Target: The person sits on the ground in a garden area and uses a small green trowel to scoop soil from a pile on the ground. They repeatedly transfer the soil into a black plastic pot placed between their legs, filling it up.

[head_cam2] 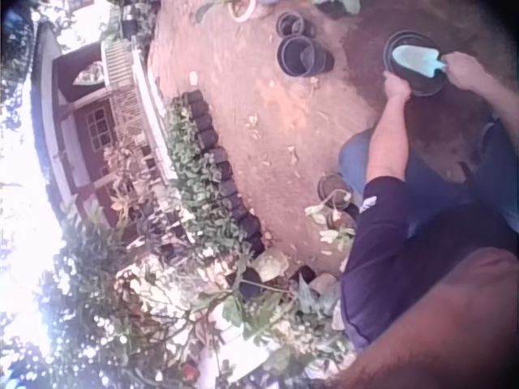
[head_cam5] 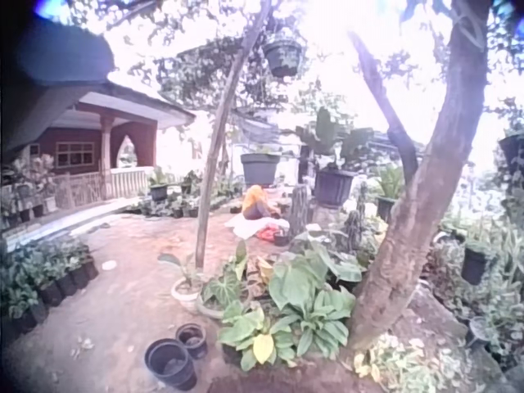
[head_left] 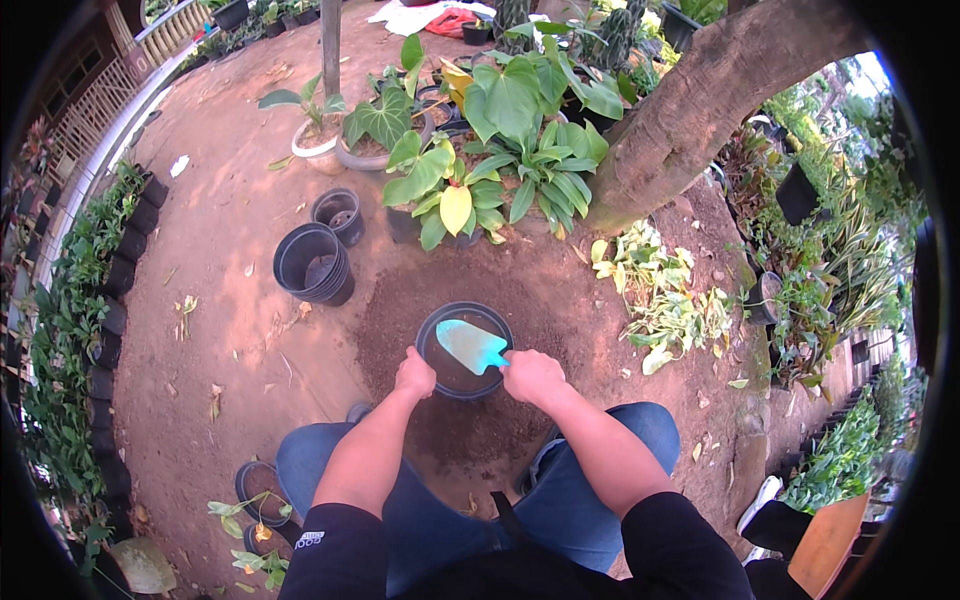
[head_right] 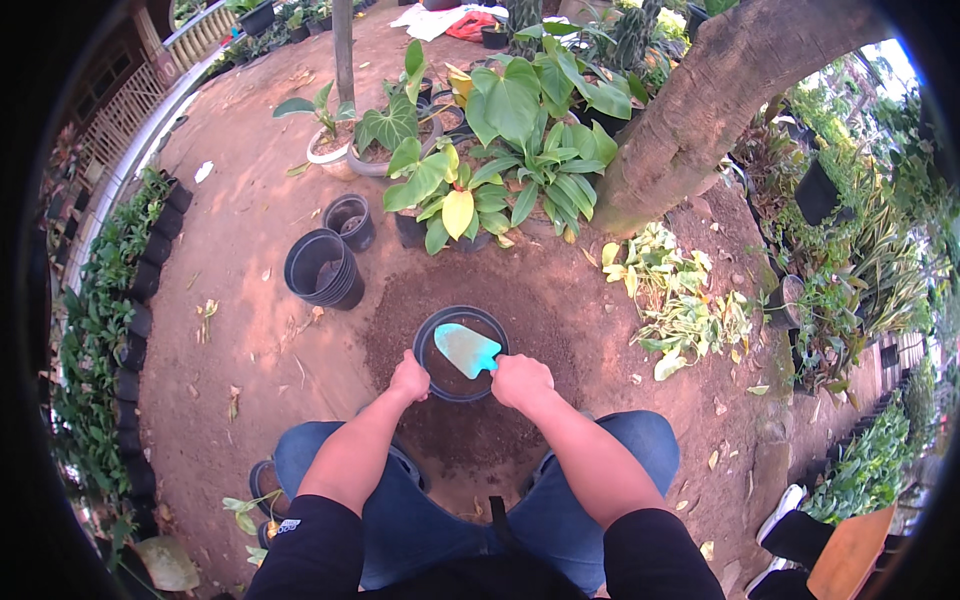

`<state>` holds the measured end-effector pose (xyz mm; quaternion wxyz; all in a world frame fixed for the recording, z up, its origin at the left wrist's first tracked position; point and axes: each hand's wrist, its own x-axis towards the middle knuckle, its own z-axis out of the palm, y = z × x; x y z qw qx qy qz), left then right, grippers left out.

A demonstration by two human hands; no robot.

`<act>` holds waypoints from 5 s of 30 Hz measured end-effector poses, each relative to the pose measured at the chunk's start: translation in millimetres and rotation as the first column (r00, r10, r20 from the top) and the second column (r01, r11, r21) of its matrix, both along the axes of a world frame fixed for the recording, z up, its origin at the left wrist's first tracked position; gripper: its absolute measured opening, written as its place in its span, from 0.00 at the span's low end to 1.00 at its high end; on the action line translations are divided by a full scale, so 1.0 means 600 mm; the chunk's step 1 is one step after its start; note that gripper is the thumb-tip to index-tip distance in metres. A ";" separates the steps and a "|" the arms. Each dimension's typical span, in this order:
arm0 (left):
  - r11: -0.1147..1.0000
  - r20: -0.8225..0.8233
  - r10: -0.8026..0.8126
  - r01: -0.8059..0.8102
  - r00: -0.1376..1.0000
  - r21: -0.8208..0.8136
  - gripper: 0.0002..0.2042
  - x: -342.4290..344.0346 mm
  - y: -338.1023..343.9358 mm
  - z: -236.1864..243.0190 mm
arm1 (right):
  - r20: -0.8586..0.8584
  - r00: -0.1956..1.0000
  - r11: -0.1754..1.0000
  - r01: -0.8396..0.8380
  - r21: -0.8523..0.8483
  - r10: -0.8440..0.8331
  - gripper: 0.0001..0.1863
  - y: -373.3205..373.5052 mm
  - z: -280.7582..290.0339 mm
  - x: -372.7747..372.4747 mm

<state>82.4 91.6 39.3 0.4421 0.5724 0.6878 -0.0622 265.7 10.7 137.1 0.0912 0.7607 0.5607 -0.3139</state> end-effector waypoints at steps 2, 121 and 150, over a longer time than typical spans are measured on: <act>0.994 0.100 0.091 -0.085 0.991 -0.062 0.21 0.004 -0.003 0.001 | 0.008 1.000 1.000 -0.030 0.001 0.030 0.16 -0.001 -0.023 0.005; 0.992 0.274 0.065 -0.032 0.960 -0.125 0.19 -0.053 0.014 -0.020 | 0.104 0.925 0.930 -0.367 -0.006 0.365 0.12 -0.003 -0.015 0.023; 0.964 0.428 0.146 -0.225 0.892 0.140 0.19 -0.040 -0.004 -0.048 | 0.017 0.952 0.951 -0.304 -0.056 0.306 0.11 0.004 -0.014 0.048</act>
